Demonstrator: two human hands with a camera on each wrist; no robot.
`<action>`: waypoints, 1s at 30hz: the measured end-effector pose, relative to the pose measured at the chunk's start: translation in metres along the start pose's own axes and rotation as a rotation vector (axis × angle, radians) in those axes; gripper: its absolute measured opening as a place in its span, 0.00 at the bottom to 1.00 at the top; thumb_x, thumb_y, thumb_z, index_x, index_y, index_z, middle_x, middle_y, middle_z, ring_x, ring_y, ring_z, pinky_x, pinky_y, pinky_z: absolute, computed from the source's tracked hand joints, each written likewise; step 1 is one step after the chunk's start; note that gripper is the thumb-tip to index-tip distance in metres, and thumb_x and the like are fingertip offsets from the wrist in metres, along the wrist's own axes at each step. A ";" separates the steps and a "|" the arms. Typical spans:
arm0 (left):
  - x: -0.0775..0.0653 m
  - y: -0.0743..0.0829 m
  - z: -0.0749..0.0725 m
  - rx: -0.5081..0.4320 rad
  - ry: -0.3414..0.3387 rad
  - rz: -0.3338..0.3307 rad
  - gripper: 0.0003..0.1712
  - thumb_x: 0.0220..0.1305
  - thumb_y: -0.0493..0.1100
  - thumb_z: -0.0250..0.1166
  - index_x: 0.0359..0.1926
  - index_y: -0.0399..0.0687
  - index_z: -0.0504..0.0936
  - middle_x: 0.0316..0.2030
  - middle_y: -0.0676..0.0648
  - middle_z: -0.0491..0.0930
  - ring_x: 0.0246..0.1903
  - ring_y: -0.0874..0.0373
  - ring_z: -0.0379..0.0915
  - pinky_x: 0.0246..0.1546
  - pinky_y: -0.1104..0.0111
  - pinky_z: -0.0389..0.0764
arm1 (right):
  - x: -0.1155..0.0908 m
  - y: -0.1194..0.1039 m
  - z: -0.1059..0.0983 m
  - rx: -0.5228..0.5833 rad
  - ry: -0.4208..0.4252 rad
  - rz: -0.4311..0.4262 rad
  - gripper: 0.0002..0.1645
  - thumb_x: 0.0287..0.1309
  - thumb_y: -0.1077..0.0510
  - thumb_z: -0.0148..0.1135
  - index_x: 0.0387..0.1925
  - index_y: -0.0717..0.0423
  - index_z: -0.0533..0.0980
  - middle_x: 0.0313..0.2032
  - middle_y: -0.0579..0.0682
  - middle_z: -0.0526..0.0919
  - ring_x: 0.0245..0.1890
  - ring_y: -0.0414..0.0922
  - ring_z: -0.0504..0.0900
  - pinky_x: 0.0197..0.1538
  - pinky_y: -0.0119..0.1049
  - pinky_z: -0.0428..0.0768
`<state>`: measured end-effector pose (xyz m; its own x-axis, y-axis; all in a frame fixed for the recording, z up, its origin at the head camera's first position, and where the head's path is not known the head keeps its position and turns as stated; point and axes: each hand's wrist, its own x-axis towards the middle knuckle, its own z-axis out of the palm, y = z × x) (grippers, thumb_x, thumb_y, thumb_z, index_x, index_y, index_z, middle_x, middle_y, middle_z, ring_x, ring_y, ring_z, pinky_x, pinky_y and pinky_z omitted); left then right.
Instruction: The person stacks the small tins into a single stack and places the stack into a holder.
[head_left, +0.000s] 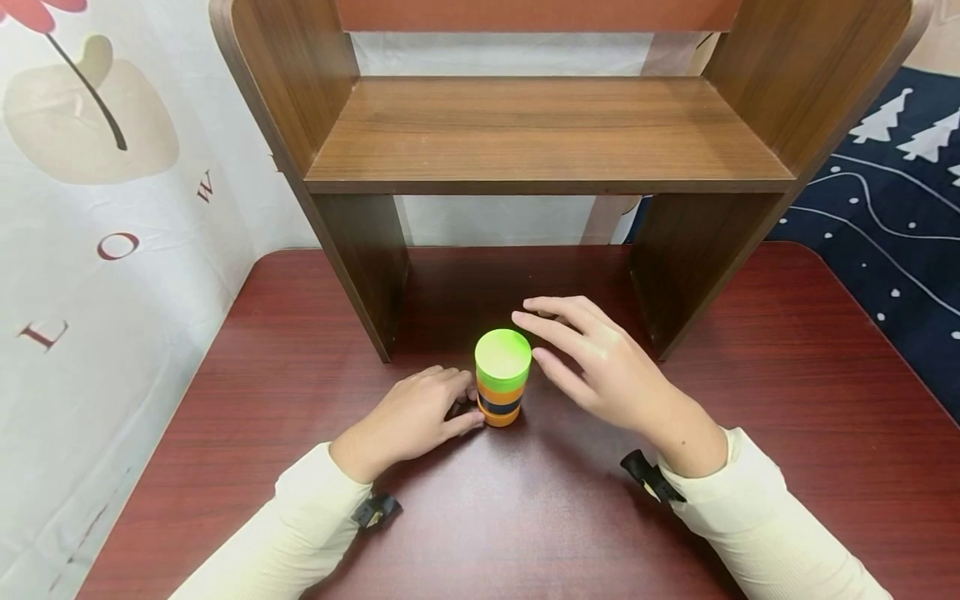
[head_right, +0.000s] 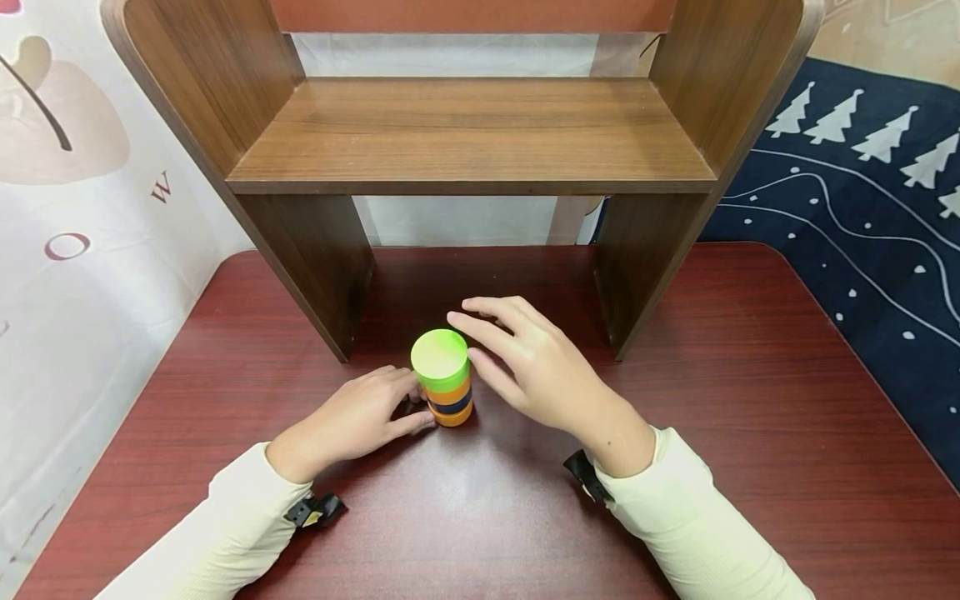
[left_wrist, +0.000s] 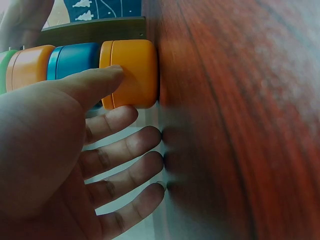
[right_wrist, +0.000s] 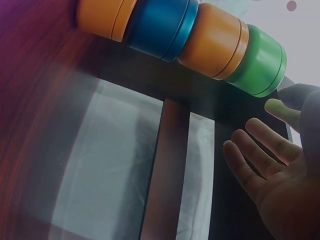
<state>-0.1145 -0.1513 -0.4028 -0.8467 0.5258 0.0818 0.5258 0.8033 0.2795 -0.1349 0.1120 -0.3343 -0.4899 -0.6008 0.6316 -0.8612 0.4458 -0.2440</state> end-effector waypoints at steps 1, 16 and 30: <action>0.000 0.000 0.000 0.000 -0.001 -0.001 0.16 0.61 0.59 0.69 0.40 0.57 0.78 0.31 0.59 0.76 0.33 0.63 0.70 0.36 0.66 0.74 | 0.000 0.001 0.000 -0.001 0.001 0.003 0.23 0.65 0.60 0.61 0.62 0.52 0.77 0.61 0.52 0.78 0.62 0.49 0.75 0.64 0.40 0.72; 0.000 0.000 -0.001 0.001 -0.004 -0.004 0.15 0.62 0.59 0.69 0.40 0.58 0.78 0.32 0.59 0.77 0.34 0.63 0.70 0.36 0.66 0.75 | -0.001 0.008 0.006 0.026 0.025 0.021 0.30 0.56 0.71 0.55 0.61 0.54 0.77 0.59 0.55 0.79 0.61 0.50 0.76 0.57 0.39 0.74; 0.000 0.000 -0.001 0.002 -0.006 -0.002 0.16 0.62 0.59 0.69 0.40 0.57 0.78 0.33 0.59 0.77 0.35 0.63 0.71 0.37 0.64 0.75 | -0.003 0.011 0.008 0.083 -0.020 0.120 0.34 0.53 0.73 0.52 0.62 0.52 0.76 0.60 0.52 0.77 0.60 0.47 0.76 0.50 0.35 0.71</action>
<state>-0.1141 -0.1515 -0.4019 -0.8472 0.5260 0.0752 0.5244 0.8049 0.2779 -0.1442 0.1132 -0.3452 -0.5918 -0.5597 0.5801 -0.8042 0.4591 -0.3775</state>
